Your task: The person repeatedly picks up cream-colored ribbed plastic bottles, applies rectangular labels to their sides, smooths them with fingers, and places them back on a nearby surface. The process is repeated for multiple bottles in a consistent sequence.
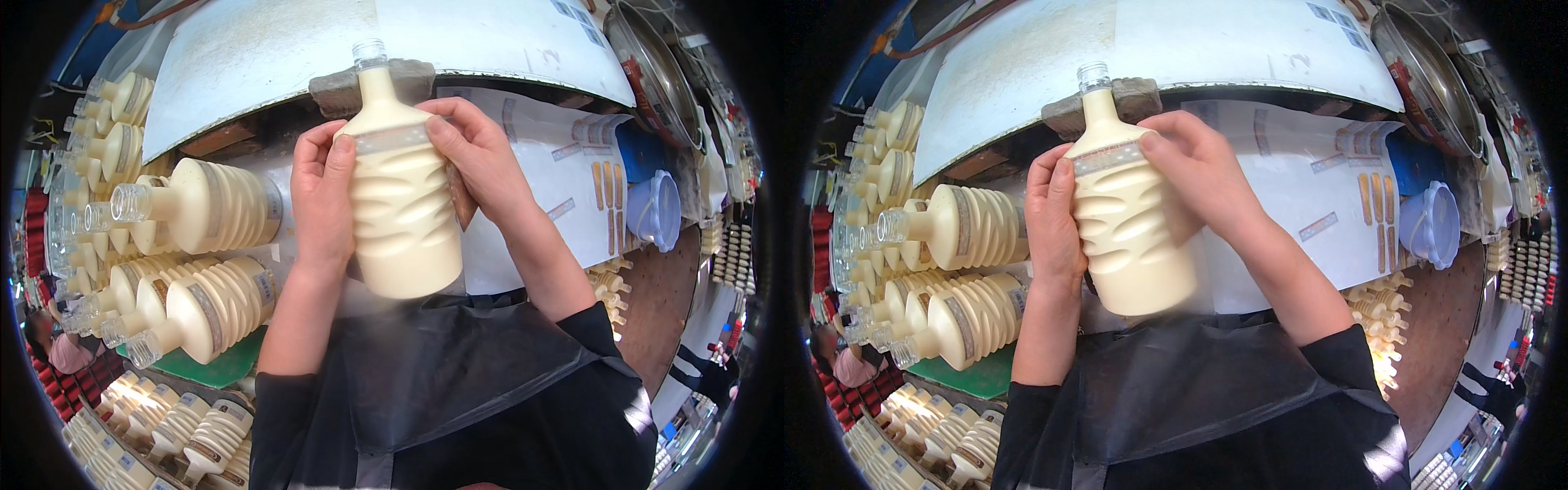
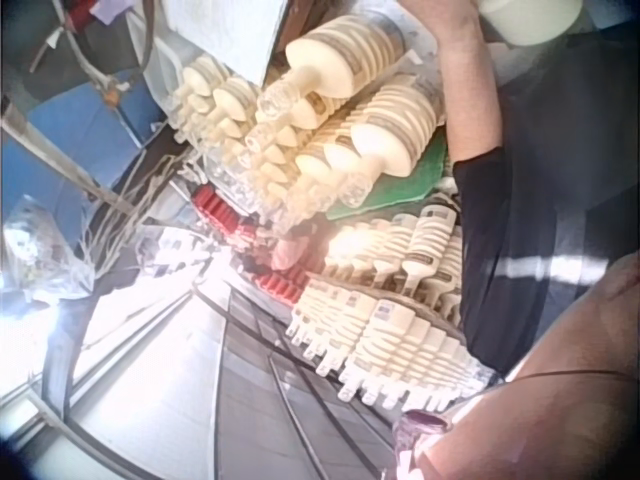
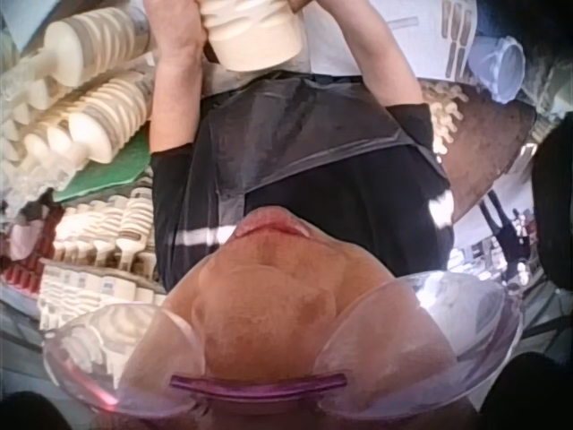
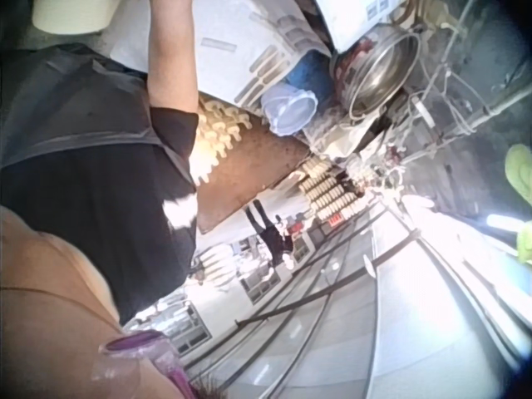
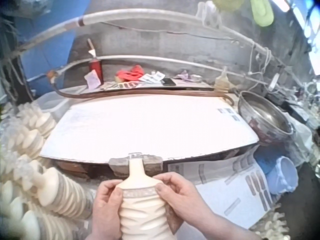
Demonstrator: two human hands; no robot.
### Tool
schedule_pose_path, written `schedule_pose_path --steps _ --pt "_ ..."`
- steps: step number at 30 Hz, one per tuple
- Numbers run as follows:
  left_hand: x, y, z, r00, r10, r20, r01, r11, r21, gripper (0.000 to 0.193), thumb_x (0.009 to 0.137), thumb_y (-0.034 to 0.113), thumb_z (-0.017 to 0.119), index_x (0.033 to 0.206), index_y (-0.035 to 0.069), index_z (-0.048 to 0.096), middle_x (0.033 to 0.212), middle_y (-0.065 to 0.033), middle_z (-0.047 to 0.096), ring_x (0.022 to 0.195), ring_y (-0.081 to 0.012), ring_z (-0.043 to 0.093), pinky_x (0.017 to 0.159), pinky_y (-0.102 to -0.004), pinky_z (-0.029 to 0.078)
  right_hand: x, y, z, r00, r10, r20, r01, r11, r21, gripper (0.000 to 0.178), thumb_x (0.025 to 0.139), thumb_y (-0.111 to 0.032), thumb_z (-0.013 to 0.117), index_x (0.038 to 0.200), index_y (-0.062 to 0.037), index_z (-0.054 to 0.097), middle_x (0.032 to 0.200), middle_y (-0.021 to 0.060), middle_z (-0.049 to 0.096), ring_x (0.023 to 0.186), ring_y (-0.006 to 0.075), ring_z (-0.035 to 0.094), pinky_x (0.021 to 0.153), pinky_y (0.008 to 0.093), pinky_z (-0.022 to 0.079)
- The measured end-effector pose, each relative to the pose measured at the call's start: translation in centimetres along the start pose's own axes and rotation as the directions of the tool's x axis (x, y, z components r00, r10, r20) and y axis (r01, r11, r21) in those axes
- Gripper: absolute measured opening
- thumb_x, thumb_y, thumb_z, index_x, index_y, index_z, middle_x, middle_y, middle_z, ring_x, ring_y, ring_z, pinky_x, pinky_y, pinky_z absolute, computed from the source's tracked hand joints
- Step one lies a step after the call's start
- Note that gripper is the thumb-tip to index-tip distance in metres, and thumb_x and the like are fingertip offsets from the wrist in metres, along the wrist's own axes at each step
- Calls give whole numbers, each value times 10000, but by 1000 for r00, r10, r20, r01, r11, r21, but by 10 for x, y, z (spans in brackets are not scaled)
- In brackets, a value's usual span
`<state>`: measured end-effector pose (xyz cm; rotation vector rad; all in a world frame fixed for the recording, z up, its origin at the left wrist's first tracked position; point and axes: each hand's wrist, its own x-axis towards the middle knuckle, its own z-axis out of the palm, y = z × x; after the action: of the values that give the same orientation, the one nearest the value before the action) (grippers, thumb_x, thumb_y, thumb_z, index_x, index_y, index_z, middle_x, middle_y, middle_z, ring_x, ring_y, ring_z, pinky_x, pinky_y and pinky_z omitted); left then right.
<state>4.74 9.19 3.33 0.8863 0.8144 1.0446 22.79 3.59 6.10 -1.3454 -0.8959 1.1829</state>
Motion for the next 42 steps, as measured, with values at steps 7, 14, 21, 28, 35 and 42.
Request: schedule_pose_path --steps 7,14,21,28,35,42 --pt "0 -1 0 999 -8 31 9 999 -36 282 1063 195 594 1295 42 542 1192 -54 588 1066 -100 558 959 -270 490 1 3 1 1000 17 1 -17 1000 19 295 1050 -203 624 1274 -12 600 1051 46 706 947 78 652 844 233 536" --pt "1 -1 -1 999 -5 45 6 999 -41 277 1066 197 588 1291 42 543 1184 -54 594 1057 -103 564 955 -273 494 1 5 -2 998 56 4 -56 995 77 309 1053 -229 629 1264 -5 600 1083 51 699 983 78 643 856 244 536" --pt "1 -2 0 1000 -13 24 14 999 -30 273 1068 199 585 1288 43 544 1184 -54 598 1053 -100 567 949 -272 496 2 5 0 1000 15 0 -15 1000 25 304 1062 -245 615 1249 -5 604 1102 57 691 1006 92 639 900 253 526" --pt "1 -3 0 1000 -13 26 14 999 -32 274 1067 187 585 1294 42 538 1192 -60 596 1068 -110 568 955 -277 496 0 11 0 1000 2 -28 -3 1000 -8 307 1069 -253 598 1251 -7 612 1090 44 689 1005 86 629 892 255 522" --pt "-2 6 5 992 -62 114 67 997 -46 511 1133 465 289 1392 65 473 1270 -112 630 1138 -192 629 1004 -364 529 2 -25 -15 985 23 -170 -5 994 107 316 1073 -269 525 1202 -37 696 1087 18 682 945 82 611 844 241 495" --pt "-6 14 13 975 -109 195 130 987 -98 672 1101 600 209 1436 56 418 1325 -132 613 1193 -223 617 1042 -381 510 -22 -23 17 874 -473 -112 317 729 -607 285 953 -57 675 1231 5 662 1102 60 718 980 114 659 868 258 528"
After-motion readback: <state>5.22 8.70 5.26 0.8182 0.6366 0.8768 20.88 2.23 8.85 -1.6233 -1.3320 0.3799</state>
